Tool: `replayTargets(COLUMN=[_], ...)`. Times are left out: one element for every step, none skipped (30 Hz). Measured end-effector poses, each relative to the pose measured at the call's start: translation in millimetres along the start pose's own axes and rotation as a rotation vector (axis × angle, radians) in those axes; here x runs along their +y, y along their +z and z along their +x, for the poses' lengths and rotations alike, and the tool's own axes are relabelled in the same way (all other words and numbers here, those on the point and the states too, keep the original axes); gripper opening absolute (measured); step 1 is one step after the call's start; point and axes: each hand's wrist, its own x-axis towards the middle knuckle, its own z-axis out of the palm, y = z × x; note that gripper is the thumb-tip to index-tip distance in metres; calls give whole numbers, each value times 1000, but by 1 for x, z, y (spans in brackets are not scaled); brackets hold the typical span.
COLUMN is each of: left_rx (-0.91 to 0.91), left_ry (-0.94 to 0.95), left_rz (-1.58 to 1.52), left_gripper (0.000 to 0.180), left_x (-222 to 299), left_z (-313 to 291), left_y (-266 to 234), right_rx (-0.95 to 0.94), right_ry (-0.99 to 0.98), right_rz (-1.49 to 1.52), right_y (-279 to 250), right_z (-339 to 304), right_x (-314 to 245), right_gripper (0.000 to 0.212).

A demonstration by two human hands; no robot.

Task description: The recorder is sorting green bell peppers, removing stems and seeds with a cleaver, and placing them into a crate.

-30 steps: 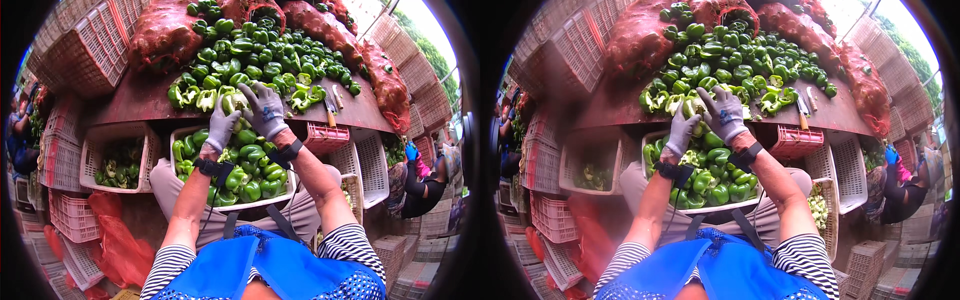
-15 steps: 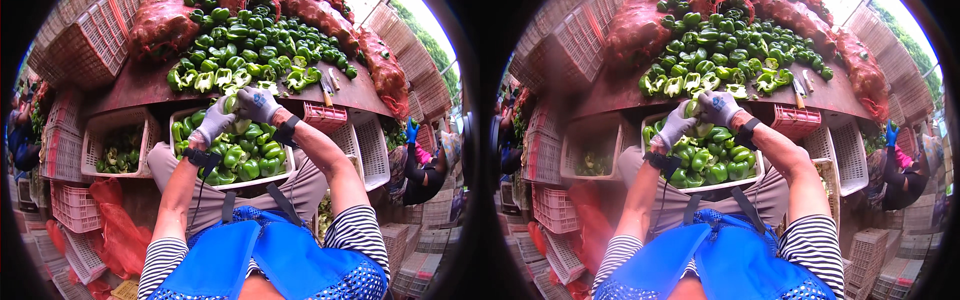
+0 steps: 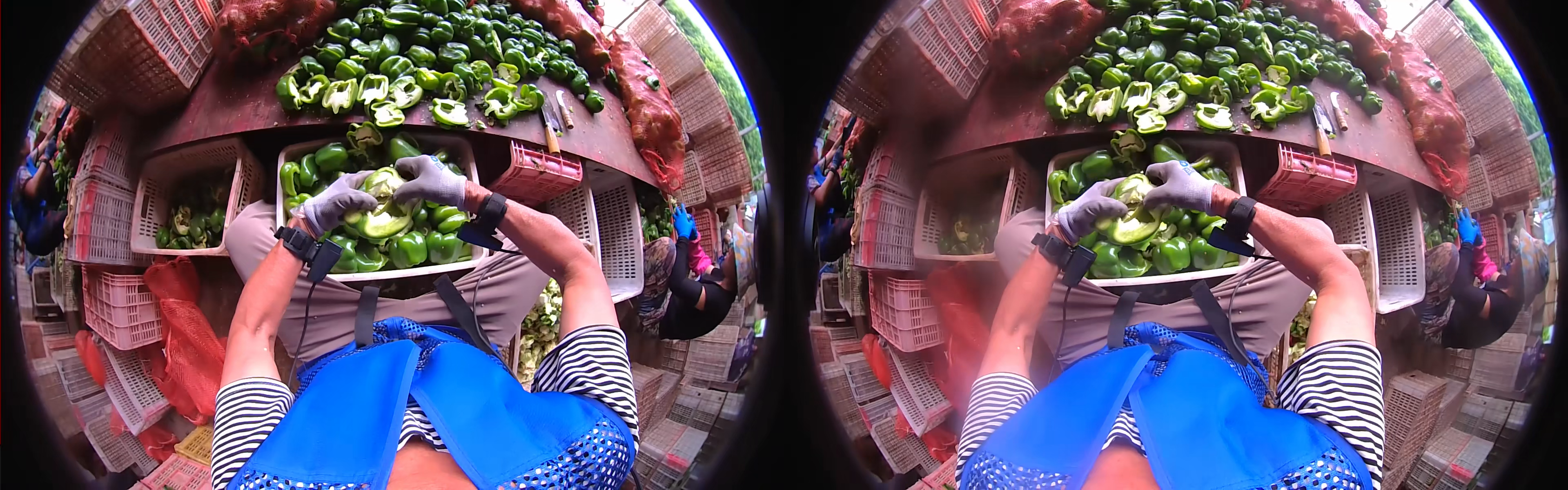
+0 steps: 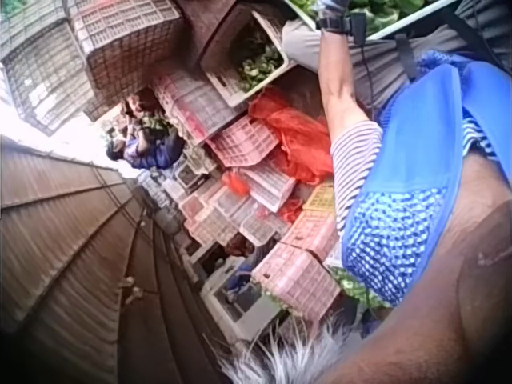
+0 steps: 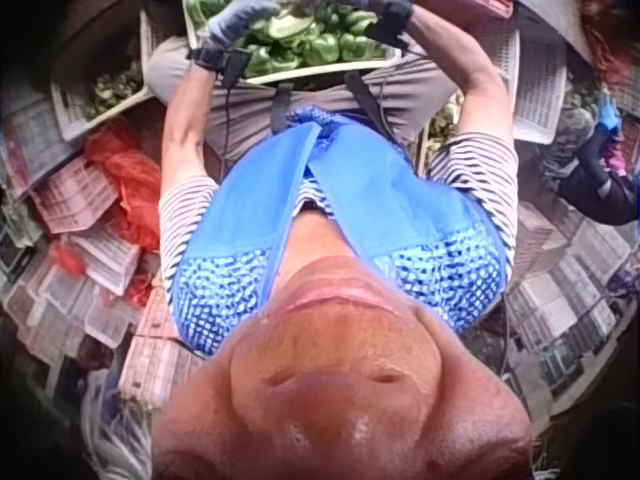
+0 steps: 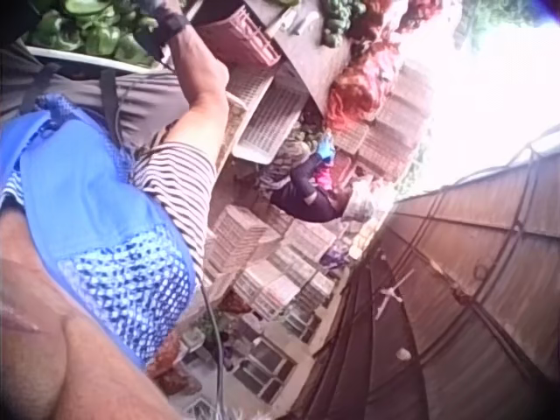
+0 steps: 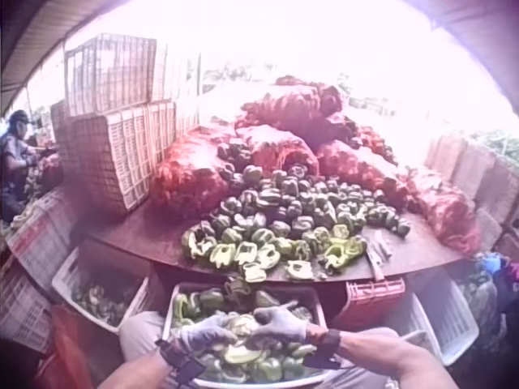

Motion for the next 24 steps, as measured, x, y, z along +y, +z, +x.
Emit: replayTargets(left_rx=[-24,-32,-33,-31,-29,43,87,183,284,304,313,330,342,388,435,481,504,531,561,537,463,399,333,396], left_ry=[-15,-6,-24,-44,-65,-71,-72,-70,-55,-28,-13,-23,-32,-35,-37,-40,-30,-20,-10,-21,-54,-86,-116,-105], left_rz=[-21,-46,-74,-100,-126,34,365,289,220,50,-95,-112,-129,-137,-150,-158,-80,-1,78,17,97,182,267,294], left_gripper=[59,57,56,55,53,50,48,45,42,38,38,39,40,41,43,44,45,45,45,45,45,45,45,49], left_x=[-10,-22,-20,-11,-9,-15,-17,-25,-31,-37,-43,-51,-57,-63,-67,-70,-78,-83,-87,-92,-82,-66,-57,-69], left_z=[0,1,2,0,-1,3,7,12,20,31,34,37,40,41,42,41,43,44,43,33,33,27,24,15], left_y=[-5,-9,-3,6,12,13,9,14,16,16,17,12,9,8,10,11,11,11,9,5,15,22,26,18], right_rx=[-9,-5,6,16,78,140,201,245,294,354,415,399,402,413,421,486,539,454,367,310,313,309,304,290], right_ry=[30,41,58,73,16,-44,-103,-48,-25,-59,-94,-31,12,51,90,156,258,238,215,126,93,48,4,-38], right_rz=[103,113,123,137,-97,-337,-576,-506,-516,-572,-627,-629,-655,-647,-641,-589,-485,-526,-567,-466,-609,-748,-888,-842], right_y=[5,8,8,11,16,22,27,26,23,21,21,25,28,32,35,34,25,25,27,27,22,21,15,15], right_z=[-1,-1,-4,-7,-10,-10,-11,-9,-4,1,7,13,18,22,27,35,41,40,40,41,36,34,32,33], right_x=[5,10,18,24,29,29,29,28,30,35,39,41,42,42,45,52,59,60,58,59,76,86,96,92], right_gripper=[29,30,32,34,34,34,34,36,36,36,36,35,35,35,35,35,35,35,35,33,32,32,33,35])
